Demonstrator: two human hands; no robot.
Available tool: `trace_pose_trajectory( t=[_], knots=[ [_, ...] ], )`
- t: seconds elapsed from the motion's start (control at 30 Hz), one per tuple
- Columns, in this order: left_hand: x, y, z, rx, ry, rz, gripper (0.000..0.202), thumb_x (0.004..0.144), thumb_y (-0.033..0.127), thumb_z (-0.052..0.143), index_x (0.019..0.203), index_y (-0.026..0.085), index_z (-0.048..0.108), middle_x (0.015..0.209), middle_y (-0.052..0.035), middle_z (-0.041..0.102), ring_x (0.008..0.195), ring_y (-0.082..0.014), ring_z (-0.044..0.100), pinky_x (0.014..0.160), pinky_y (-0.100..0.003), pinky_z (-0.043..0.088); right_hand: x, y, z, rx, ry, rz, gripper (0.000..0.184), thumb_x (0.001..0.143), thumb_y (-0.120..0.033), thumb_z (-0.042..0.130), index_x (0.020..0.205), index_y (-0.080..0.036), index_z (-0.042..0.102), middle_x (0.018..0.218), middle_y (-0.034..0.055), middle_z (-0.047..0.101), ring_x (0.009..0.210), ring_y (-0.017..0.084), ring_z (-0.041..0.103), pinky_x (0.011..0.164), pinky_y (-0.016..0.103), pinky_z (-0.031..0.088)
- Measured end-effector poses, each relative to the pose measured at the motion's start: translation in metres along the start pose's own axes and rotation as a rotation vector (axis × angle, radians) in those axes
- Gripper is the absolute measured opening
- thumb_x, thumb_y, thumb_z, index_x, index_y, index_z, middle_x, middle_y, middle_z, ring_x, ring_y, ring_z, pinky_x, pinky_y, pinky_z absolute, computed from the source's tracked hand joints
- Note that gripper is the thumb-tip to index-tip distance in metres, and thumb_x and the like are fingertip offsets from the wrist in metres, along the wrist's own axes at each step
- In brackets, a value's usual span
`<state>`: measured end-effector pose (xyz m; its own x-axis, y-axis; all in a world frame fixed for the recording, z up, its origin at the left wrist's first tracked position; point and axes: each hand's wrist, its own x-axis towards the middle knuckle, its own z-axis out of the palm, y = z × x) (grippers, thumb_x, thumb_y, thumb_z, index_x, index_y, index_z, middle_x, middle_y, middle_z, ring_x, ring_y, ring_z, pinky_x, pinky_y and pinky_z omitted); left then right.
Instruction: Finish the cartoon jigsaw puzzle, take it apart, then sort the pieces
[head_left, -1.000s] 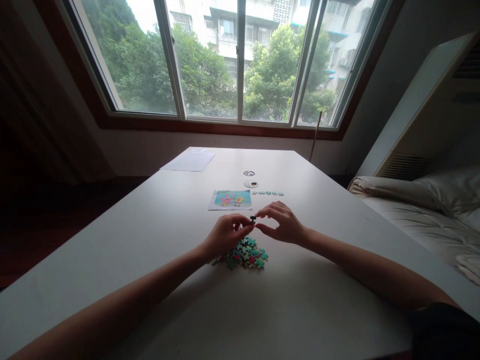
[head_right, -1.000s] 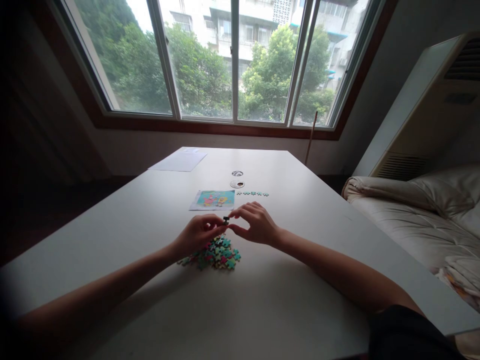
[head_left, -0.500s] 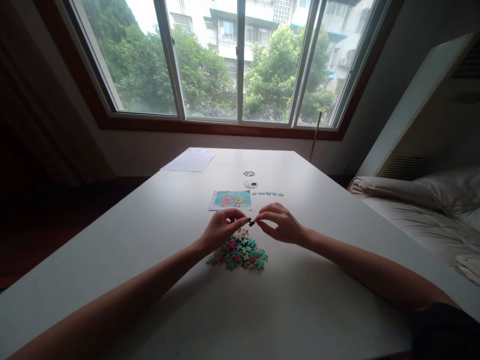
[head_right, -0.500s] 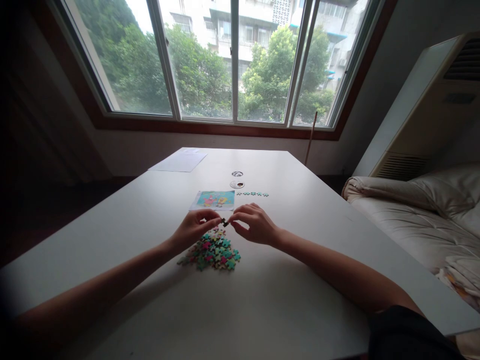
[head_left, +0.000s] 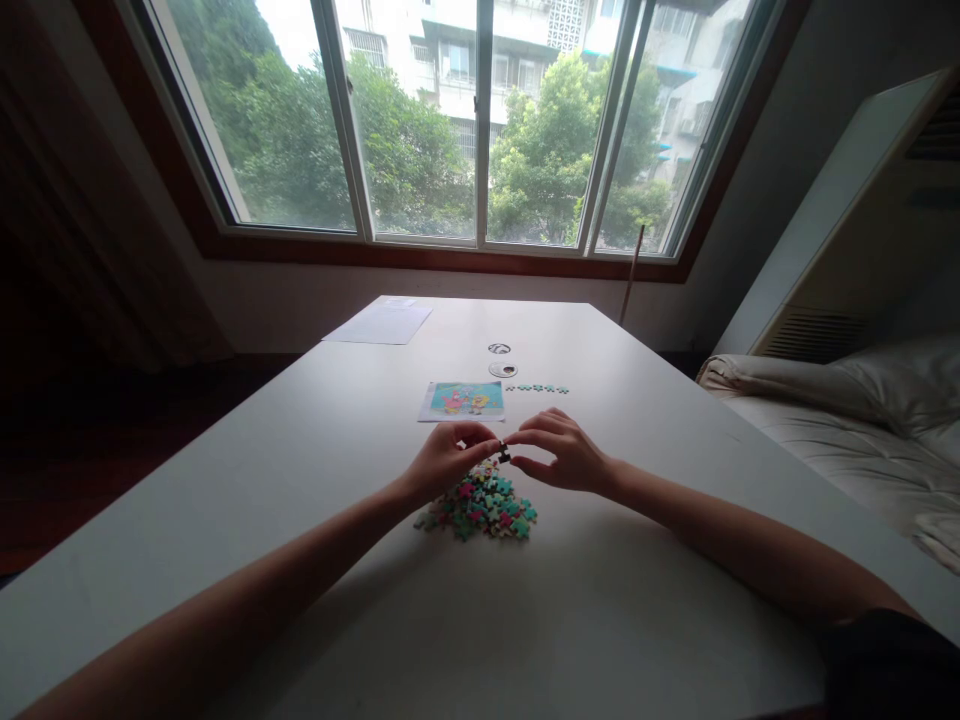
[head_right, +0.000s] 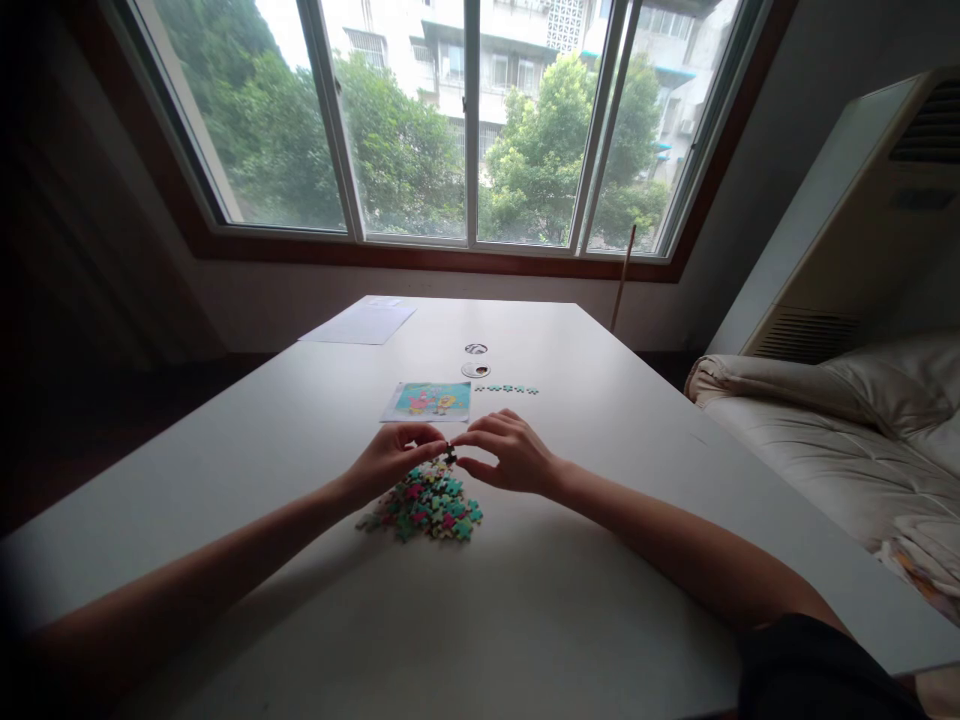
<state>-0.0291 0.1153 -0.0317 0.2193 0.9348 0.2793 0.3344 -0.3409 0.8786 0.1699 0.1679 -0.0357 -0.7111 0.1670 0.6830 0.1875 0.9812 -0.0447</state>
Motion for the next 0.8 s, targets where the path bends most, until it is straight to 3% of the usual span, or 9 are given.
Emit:
trace_pose_trajectory(
  t=[0.23, 0.43, 0.67, 0.8],
  knots=[
    [0.003, -0.012, -0.005, 0.134, 0.046, 0.049, 0.024, 0.077, 0.035, 0.053, 0.073, 0.013, 0.062, 0.065, -0.0017, 0.059, 0.06, -0.0111, 0.05, 0.054, -0.021, 0.04, 0.0, 0.014, -0.006, -0.06, 0.113, 0.025, 0.024, 0.075, -0.027, 0.06, 0.098, -0.022, 0.058, 0.084, 0.0022, 0.063, 0.077, 0.014, 0.056, 0.072, 0.03, 0.041],
    [0.005, -0.03, -0.014, 0.226, 0.135, 0.021, 0.023, 0.076, 0.032, 0.051, 0.07, 0.013, 0.062, 0.063, -0.001, 0.059, 0.057, -0.011, 0.048, 0.054, -0.022, 0.039, 0.001, 0.037, -0.02, -0.108, 0.285, 0.166, 0.022, 0.075, -0.026, 0.059, 0.097, -0.022, 0.059, 0.079, 0.001, 0.062, 0.061, 0.012, 0.053, 0.068, 0.03, 0.042],
    [0.004, -0.03, -0.012, 0.239, 0.139, 0.006, 0.023, 0.075, 0.032, 0.051, 0.069, 0.013, 0.063, 0.064, -0.0016, 0.061, 0.058, -0.0116, 0.05, 0.055, -0.022, 0.039, 0.002, 0.039, -0.022, -0.123, 0.291, 0.189, 0.023, 0.075, -0.026, 0.06, 0.097, -0.022, 0.059, 0.078, 0.0003, 0.062, 0.06, 0.011, 0.052, 0.069, 0.03, 0.041],
    [0.002, -0.028, -0.012, 0.243, 0.144, 0.002, 0.023, 0.075, 0.032, 0.051, 0.068, 0.013, 0.062, 0.062, -0.0012, 0.06, 0.056, -0.0112, 0.049, 0.054, -0.022, 0.039, -0.002, 0.056, -0.024, -0.178, 0.245, 0.252, 0.021, 0.076, -0.028, 0.059, 0.096, -0.021, 0.06, 0.079, 0.0008, 0.062, 0.061, 0.012, 0.053, 0.071, 0.03, 0.041]
  ],
)
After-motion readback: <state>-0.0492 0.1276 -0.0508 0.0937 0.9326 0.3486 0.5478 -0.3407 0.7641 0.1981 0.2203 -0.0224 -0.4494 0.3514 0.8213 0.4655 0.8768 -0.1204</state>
